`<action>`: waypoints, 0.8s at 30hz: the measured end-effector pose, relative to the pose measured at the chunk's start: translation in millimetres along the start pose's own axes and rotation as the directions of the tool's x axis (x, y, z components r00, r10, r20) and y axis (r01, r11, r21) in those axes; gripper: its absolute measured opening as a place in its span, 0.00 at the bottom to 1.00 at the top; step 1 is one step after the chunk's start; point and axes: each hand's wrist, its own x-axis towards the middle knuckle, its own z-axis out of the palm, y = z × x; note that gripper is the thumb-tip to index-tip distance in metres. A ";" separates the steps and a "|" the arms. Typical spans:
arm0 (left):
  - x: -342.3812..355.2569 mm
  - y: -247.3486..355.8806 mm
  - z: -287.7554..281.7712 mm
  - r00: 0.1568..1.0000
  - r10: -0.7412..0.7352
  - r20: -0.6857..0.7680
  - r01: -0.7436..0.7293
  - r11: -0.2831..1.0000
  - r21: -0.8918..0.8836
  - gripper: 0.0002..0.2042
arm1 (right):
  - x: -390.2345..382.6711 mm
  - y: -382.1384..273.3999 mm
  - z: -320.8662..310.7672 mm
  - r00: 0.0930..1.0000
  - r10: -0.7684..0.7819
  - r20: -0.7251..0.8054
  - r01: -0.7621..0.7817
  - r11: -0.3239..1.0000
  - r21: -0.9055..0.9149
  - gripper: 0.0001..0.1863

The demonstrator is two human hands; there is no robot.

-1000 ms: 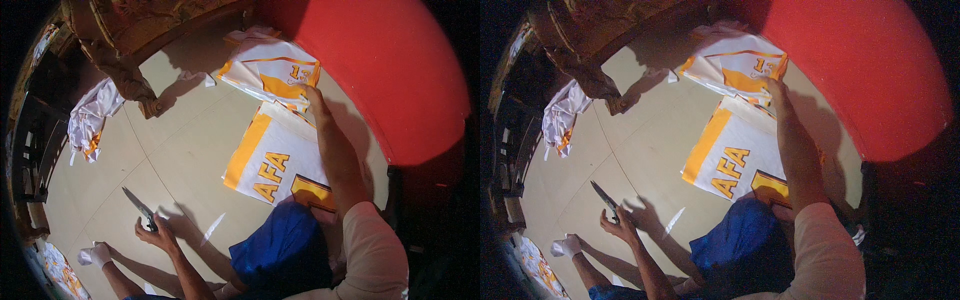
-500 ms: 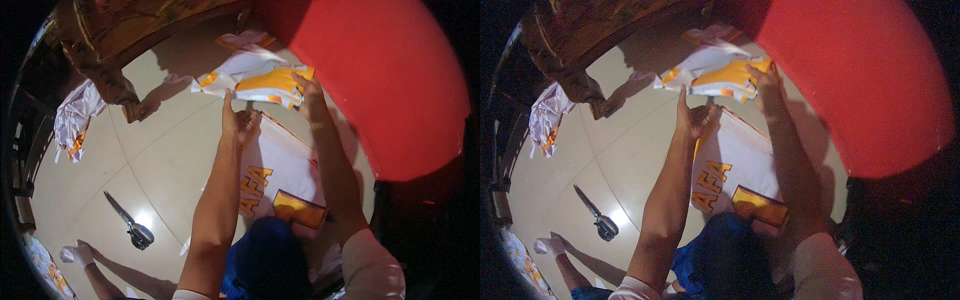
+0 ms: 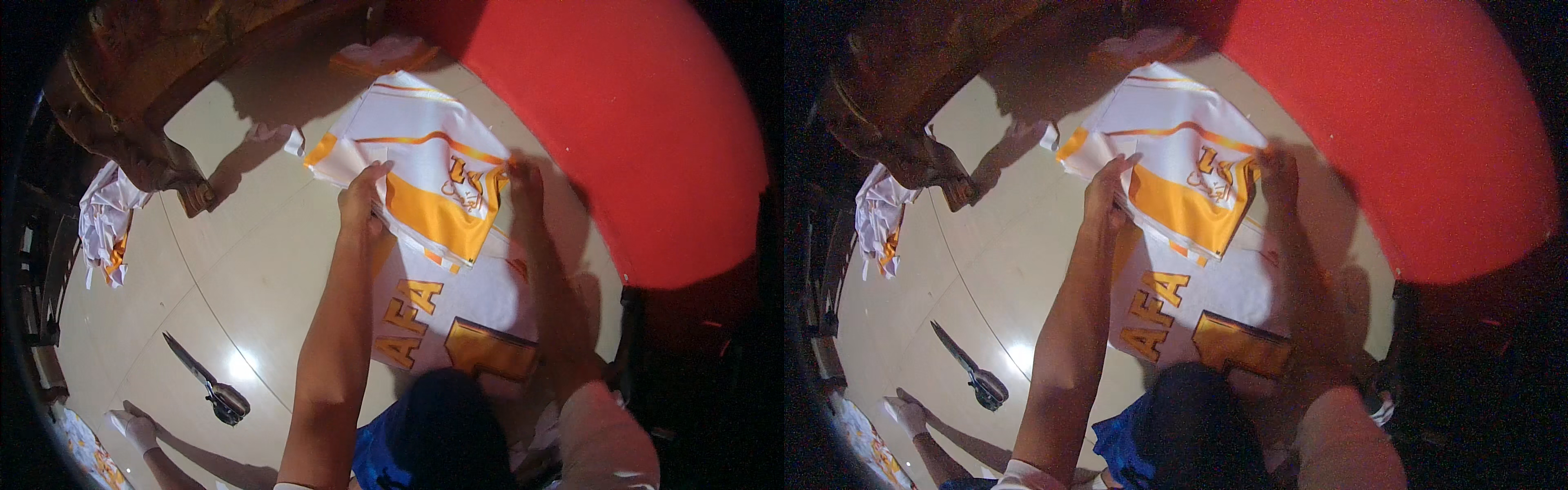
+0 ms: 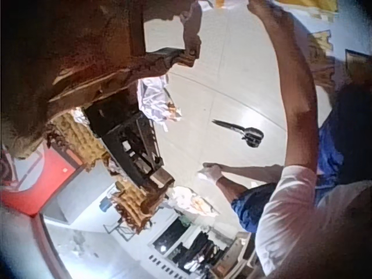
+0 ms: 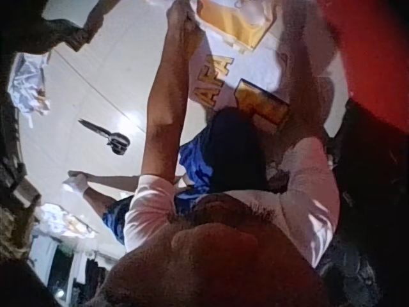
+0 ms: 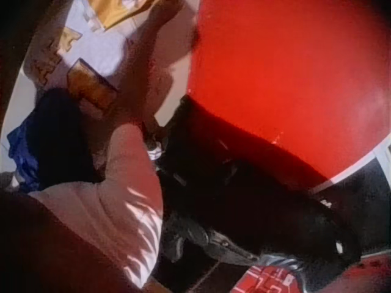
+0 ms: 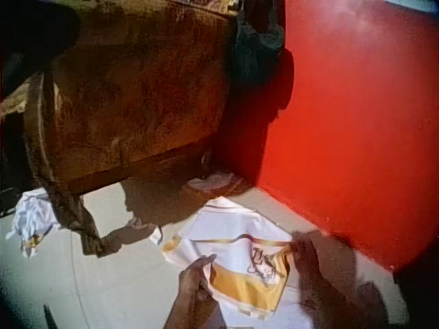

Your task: The person sits on the floor and uses scissors to cut a white and yellow jersey. They unfold the garment, smooth it out, and cut along a pre-drawn line to separate a section of the fabric.

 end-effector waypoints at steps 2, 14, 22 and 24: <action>-9.1 -0.4 10.1 0.998 -0.045 0.040 0.043 0.998 0.036 0.26 | 56.2 -1.6 10.7 0.998 0.061 0.031 -0.049 0.956 -0.288 0.31; -2.5 15.0 -12.6 0.975 0.220 -0.036 -0.216 0.894 -0.393 0.31 | 109.8 -115.9 47.5 0.699 0.471 0.538 -0.202 0.852 -0.483 0.36; 9.3 0.8 -13.5 0.966 0.129 -0.225 -0.108 0.989 0.105 0.15 | 99.8 -103.6 61.4 0.580 0.362 0.730 -0.382 0.912 -0.149 0.25; 3.2 10.1 -6.5 0.952 0.206 -0.226 -0.162 0.967 0.199 0.09 | 88.3 -126.0 55.1 0.602 0.287 0.746 -0.444 0.896 0.013 0.23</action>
